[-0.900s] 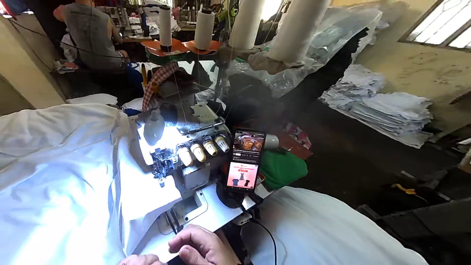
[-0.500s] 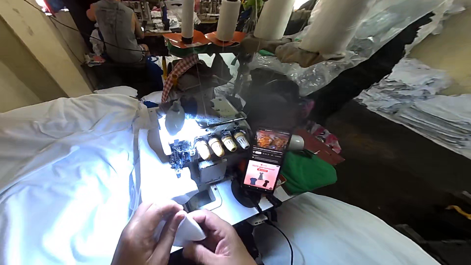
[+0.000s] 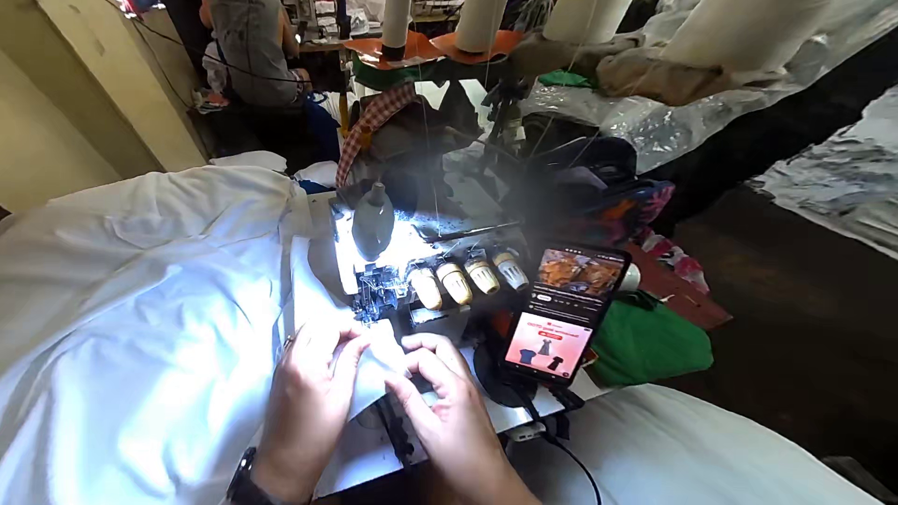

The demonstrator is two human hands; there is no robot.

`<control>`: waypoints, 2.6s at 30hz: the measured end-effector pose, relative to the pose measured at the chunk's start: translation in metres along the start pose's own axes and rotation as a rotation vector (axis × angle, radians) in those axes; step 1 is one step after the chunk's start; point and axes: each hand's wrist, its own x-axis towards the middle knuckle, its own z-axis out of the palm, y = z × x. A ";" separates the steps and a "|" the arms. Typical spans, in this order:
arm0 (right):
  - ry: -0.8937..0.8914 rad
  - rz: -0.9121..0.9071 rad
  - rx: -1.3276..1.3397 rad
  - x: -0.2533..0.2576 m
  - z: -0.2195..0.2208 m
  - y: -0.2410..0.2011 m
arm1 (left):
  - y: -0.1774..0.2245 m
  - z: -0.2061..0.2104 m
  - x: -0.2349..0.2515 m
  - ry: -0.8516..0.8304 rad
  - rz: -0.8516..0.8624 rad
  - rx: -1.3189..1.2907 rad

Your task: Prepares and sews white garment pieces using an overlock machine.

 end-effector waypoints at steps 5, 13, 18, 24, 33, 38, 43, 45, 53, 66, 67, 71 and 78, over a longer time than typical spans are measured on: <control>-0.136 0.097 0.196 -0.001 -0.005 0.005 | -0.010 0.005 -0.004 -0.064 -0.060 -0.017; -0.161 0.225 0.351 -0.015 -0.002 0.006 | -0.007 0.004 -0.009 -0.086 -0.027 0.115; -0.138 0.370 0.430 -0.018 -0.001 -0.002 | 0.028 -0.003 -0.021 -0.172 0.150 0.494; -0.117 0.295 0.468 -0.016 0.003 -0.006 | 0.040 0.009 -0.040 -0.196 0.041 0.538; -0.052 -0.025 0.146 -0.008 0.005 -0.003 | 0.015 -0.007 -0.035 -0.231 0.099 0.300; -0.033 -0.157 -0.049 -0.001 0.005 0.001 | 0.009 -0.006 -0.025 -0.238 0.105 0.302; -0.065 -0.165 -0.115 0.007 0.005 -0.005 | -0.017 0.002 0.023 -0.239 -0.011 0.290; -0.079 -0.148 -0.103 0.006 0.005 -0.008 | -0.024 0.003 0.047 -0.256 -0.073 0.308; -0.109 -0.105 -0.052 0.003 -0.003 -0.018 | -0.045 0.001 0.058 -0.009 -0.245 -0.002; -0.153 -0.376 -0.025 0.011 -0.003 0.007 | 0.015 -0.005 -0.070 0.138 0.193 -0.067; -0.127 -0.345 -0.109 0.011 -0.011 0.012 | 0.012 -0.005 -0.073 0.151 0.210 -0.030; -0.119 -0.253 -0.105 0.017 -0.036 0.014 | 0.003 -0.012 -0.089 0.107 0.173 0.339; -0.333 -0.050 0.723 -0.046 0.018 -0.058 | 0.068 -0.073 -0.041 0.278 -0.490 -1.046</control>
